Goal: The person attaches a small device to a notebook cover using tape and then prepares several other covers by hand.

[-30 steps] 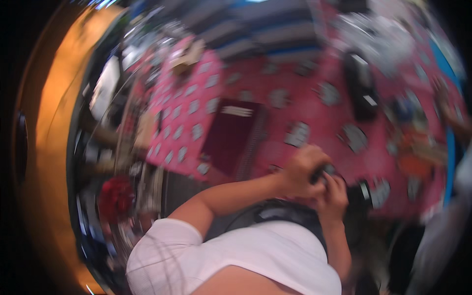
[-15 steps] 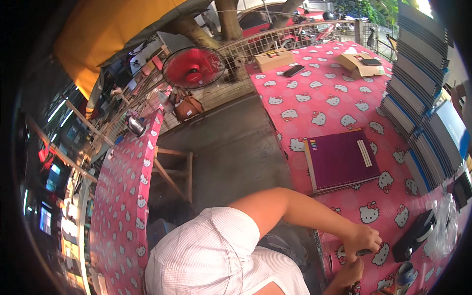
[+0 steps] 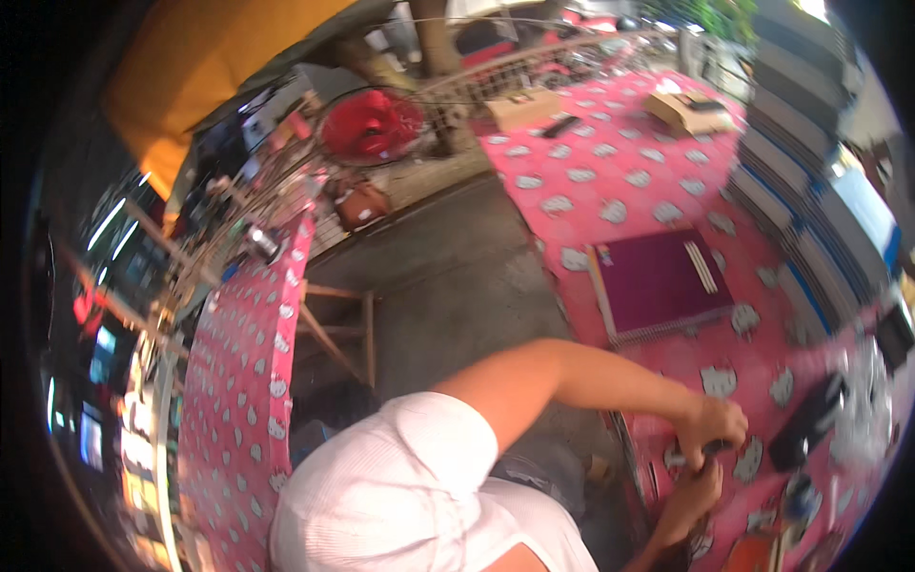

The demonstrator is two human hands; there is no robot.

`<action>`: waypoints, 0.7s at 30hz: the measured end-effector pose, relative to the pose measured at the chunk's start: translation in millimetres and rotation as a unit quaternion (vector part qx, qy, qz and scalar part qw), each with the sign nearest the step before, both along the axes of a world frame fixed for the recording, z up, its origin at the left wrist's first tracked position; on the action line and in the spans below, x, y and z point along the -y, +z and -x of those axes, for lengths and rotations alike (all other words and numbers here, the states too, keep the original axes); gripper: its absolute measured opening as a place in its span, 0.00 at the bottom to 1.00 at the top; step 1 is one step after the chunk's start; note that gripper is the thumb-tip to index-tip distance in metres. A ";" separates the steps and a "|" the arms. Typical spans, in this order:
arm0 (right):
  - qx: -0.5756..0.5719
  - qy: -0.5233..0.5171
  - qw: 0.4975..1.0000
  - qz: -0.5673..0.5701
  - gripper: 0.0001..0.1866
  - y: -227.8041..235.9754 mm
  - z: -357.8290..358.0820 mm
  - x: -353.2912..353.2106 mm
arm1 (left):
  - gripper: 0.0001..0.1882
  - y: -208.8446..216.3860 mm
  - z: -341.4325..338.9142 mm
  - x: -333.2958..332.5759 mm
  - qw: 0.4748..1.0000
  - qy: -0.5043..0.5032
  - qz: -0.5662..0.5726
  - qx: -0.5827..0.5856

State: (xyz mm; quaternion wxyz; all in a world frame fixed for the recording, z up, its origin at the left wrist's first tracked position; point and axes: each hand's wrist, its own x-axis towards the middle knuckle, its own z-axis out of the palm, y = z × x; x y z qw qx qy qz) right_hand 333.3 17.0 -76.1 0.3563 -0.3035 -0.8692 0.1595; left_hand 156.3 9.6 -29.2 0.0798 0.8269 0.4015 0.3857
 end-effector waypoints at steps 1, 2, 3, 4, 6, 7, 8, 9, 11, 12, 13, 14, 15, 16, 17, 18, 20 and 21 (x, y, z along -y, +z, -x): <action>0.022 0.024 0.999 0.012 0.10 -2.2 2.4 3.0 | 0.27 -4.1 4.1 1.9 1.000 -0.017 -0.009 0.015; 0.023 0.009 0.995 0.099 0.10 11.6 5.0 13.2 | 0.27 -0.2 6.5 6.1 0.999 -0.027 0.022 0.008; 0.009 0.013 0.995 0.100 0.10 7.4 4.0 19.9 | 0.27 1.0 5.8 14.2 0.999 -0.019 0.032 0.018; 0.015 0.018 0.993 0.116 0.08 20.4 1.9 23.6 | 0.27 17.7 3.0 20.7 0.997 -0.008 0.074 -0.001; 0.031 0.019 0.991 0.125 0.04 35.4 18.4 32.5 | 0.24 35.4 15.7 37.6 0.995 0.015 0.093 -0.015; 0.030 0.008 0.994 0.107 0.04 36.8 24.6 28.3 | 0.23 38.0 20.5 34.3 0.996 0.030 0.078 -0.010; 0.027 -0.004 0.992 0.124 0.03 34.9 27.3 23.9 | 0.22 37.8 24.2 27.2 0.994 0.026 0.104 -0.014; 0.018 -0.006 0.991 0.130 0.04 27.1 29.6 16.5 | 0.21 33.7 25.2 20.3 0.995 0.034 0.089 -0.009; -0.022 0.004 0.991 0.129 0.07 19.4 25.5 1.3 | 0.20 33.2 21.9 7.1 0.994 0.046 0.098 -0.016; -0.020 -0.026 0.990 0.134 0.07 21.0 25.8 -5.4 | 0.20 36.8 21.9 -1.9 0.994 0.015 0.104 -0.012; -0.025 -0.015 0.989 0.146 0.06 20.7 26.3 -5.4 | 0.20 38.9 20.9 0.2 0.991 0.037 0.129 -0.016; -0.031 0.000 0.987 0.157 0.05 21.2 26.3 -4.2 | 0.19 40.0 18.8 1.7 0.986 0.061 0.153 -0.020; -0.033 -0.011 0.986 0.162 0.05 22.5 24.6 -1.5 | 0.19 39.7 16.2 2.0 0.986 0.050 0.158 -0.022; -0.048 -0.010 0.986 0.158 0.05 26.5 21.7 2.4 | 0.19 38.1 13.6 3.8 0.985 0.055 0.159 -0.023; -0.062 -0.008 0.986 0.152 0.05 28.9 19.7 4.7 | 0.19 36.7 11.6 5.1 0.985 0.062 0.160 -0.023; -0.062 -0.013 0.986 0.155 0.05 28.0 19.1 5.3 | 0.19 35.6 9.9 5.5 0.985 0.058 0.163 -0.024; -0.110 -0.002 0.979 0.174 0.05 27.3 16.5 2.2 | 0.19 38.0 6.0 1.8 0.988 0.063 0.137 -0.023; -0.107 -0.006 0.979 0.174 0.05 25.5 14.0 0.1 | 0.19 37.5 3.6 -0.3 0.989 0.059 0.137 -0.020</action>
